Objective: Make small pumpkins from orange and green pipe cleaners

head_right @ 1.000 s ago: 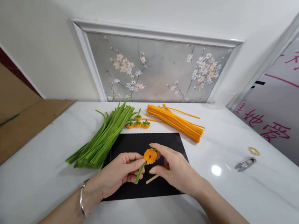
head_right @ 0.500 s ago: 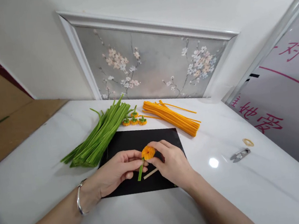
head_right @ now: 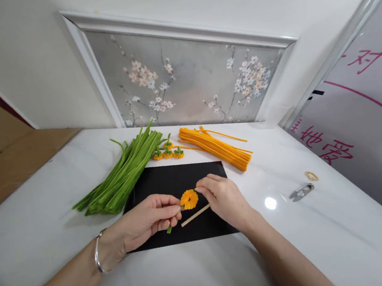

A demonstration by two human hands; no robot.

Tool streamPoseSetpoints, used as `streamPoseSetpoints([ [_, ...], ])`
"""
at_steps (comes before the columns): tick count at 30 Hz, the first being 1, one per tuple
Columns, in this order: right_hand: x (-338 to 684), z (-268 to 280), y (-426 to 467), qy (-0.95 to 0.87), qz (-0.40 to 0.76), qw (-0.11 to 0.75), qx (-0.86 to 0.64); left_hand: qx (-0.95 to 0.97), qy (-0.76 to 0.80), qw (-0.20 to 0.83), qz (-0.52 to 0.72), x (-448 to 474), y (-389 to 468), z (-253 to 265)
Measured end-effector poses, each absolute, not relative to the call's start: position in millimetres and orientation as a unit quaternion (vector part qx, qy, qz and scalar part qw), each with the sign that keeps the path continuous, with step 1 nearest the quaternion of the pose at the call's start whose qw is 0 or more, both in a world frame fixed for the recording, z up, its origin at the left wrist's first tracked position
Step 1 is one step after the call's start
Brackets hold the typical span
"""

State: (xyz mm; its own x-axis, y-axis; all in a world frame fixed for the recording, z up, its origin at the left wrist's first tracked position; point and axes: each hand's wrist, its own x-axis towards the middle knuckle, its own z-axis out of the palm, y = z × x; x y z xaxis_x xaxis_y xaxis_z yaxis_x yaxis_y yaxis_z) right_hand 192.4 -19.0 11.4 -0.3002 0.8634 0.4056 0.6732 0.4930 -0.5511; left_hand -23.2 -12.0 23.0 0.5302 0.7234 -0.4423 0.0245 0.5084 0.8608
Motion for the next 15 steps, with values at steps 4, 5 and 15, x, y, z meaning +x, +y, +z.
streamPoseSetpoints([
  [4,190.7,7.4,-19.0,-0.790,0.104,0.352,-0.491,0.434,0.422,0.762,0.229,-23.9,-11.3,20.7],
  [5,190.4,7.0,-19.2,-0.788,0.097,0.353,-0.495,0.433,0.421,0.763,0.229,-23.7,-11.1,20.5],
  [15,186.9,10.8,-23.3,-0.765,0.048,0.349,-0.539,0.458,0.419,0.749,0.230,-23.6,-10.7,24.5],
])
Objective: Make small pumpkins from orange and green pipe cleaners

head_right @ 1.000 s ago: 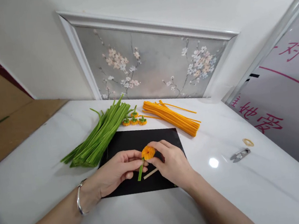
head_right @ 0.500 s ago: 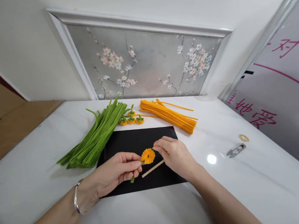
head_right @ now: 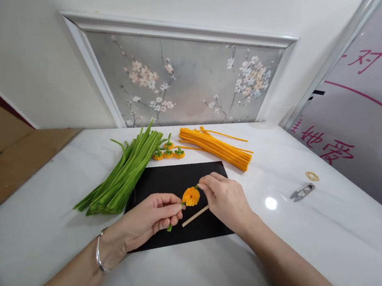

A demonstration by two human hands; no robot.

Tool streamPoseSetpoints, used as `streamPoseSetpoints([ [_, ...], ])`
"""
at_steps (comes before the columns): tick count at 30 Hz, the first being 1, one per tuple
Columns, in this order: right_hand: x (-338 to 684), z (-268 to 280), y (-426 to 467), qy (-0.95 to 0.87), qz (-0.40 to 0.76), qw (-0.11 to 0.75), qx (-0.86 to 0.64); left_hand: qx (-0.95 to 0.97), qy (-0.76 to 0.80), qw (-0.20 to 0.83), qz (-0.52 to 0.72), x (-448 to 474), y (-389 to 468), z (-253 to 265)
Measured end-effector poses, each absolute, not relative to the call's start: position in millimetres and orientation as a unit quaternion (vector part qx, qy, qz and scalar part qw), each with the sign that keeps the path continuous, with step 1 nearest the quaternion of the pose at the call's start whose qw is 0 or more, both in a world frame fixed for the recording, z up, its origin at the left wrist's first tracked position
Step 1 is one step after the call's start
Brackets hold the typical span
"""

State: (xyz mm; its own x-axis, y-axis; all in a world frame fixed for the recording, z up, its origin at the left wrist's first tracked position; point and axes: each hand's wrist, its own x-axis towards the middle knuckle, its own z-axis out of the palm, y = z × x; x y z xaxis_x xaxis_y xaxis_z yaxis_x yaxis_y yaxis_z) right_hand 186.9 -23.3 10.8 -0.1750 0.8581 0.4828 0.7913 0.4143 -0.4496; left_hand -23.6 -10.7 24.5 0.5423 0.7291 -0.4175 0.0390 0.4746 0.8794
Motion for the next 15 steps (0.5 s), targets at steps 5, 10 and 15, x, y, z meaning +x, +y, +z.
streamPoseSetpoints([
  [5,184.5,12.8,-26.3,-0.759,0.041,0.340,-0.554,0.581,0.439,0.617,0.298,-14.2,-17.8,18.7],
  [10,176.8,13.9,-32.0,-0.765,0.048,0.334,-0.549,0.708,0.485,0.413,0.306,-6.4,-25.2,7.6],
  [15,176.0,17.3,-34.2,-0.773,0.071,0.325,-0.540,0.773,0.445,0.320,0.319,-10.4,-23.4,8.2],
])
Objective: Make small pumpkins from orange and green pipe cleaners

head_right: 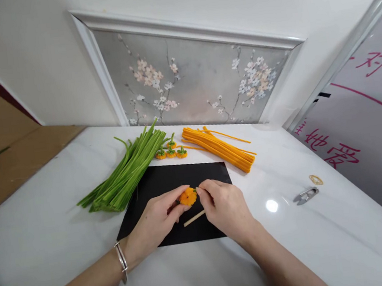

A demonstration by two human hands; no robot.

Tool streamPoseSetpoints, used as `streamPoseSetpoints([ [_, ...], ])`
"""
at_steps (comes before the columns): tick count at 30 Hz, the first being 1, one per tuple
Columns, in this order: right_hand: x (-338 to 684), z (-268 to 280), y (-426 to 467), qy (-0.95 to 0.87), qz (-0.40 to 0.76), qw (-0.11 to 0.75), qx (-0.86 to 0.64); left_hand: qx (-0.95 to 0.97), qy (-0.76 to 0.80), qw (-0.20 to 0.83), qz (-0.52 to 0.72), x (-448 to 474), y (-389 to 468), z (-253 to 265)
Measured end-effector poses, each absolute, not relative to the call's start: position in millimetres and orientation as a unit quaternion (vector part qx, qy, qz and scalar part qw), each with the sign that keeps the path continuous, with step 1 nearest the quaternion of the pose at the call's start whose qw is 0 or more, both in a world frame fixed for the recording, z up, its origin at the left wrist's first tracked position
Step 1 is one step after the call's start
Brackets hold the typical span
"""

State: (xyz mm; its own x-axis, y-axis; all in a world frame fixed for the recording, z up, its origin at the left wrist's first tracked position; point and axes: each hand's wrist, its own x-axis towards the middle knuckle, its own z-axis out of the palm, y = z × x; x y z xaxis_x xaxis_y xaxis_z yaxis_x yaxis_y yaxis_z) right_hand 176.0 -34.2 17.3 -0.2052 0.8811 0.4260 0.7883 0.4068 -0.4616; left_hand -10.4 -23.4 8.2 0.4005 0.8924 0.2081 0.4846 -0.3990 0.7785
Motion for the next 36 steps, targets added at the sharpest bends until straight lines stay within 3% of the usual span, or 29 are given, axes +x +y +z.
streamPoseSetpoints([
  [14,189.4,12.7,-26.2,-0.809,0.108,0.304,-0.491,0.776,0.419,0.388,0.268,-14.6,-20.3,19.1],
  [24,184.4,13.0,-30.2,-0.791,0.049,0.285,-0.540,0.768,0.437,0.367,0.291,-17.2,-20.0,20.2],
  [32,184.6,17.8,-31.5,-0.773,0.076,0.293,-0.558,0.765,0.438,0.369,0.294,-15.8,-20.8,21.7],
  [36,185.5,18.6,-31.0,-0.772,0.098,0.309,-0.547,0.741,0.419,0.428,0.303,-15.9,-19.1,21.4],
])
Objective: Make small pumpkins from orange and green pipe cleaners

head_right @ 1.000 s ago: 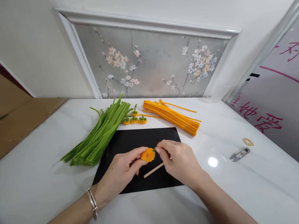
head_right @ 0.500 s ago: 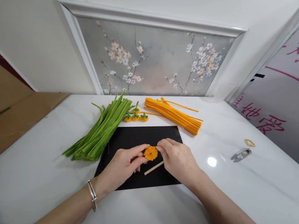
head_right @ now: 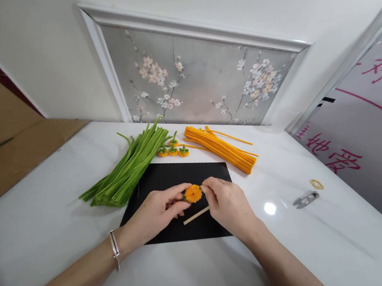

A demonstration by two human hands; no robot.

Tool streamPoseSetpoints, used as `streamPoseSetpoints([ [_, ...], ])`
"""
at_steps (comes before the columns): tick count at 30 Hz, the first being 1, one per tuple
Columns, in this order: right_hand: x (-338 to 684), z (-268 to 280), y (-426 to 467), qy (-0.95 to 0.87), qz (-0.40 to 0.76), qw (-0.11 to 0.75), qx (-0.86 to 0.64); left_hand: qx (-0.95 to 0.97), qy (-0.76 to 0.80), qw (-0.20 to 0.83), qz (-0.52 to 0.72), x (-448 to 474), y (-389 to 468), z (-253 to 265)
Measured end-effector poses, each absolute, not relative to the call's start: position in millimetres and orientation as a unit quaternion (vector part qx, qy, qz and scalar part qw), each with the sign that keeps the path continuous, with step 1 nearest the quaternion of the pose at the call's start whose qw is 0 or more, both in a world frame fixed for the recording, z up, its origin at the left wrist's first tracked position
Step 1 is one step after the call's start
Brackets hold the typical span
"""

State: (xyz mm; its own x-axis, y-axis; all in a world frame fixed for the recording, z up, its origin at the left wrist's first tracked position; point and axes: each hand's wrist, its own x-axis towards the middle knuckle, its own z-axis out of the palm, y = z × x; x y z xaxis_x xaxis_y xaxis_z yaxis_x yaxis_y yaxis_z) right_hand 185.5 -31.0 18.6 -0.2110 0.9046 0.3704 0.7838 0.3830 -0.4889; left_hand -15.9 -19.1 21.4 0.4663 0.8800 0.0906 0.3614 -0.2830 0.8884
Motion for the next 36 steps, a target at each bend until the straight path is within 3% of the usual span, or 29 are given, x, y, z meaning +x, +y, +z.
streamPoseSetpoints([
  [5,184.0,19.7,-31.8,-0.781,0.109,0.334,-0.517,0.578,0.357,0.685,0.264,-20.0,-15.1,21.9],
  [9,176.5,21.3,-36.3,-0.777,0.117,0.358,-0.505,0.460,0.321,0.778,0.284,-20.1,-14.1,18.5],
  [14,172.6,25.9,-40.9,-0.763,0.121,0.377,-0.510,0.401,0.323,0.780,0.357,-18.7,-13.0,14.2],
  [18,177.4,27.2,-38.1,-0.817,0.159,0.334,-0.442,0.384,0.335,0.759,0.405,-20.2,-11.2,15.4],
  [26,177.6,18.1,-30.8,-0.809,0.136,0.359,-0.445,0.491,0.344,0.704,0.382,-18.2,-16.5,20.5],
  [36,174.9,21.4,-35.5,-0.784,0.213,0.360,-0.459,0.557,0.339,0.642,0.403,-15.8,-17.4,16.4],
])
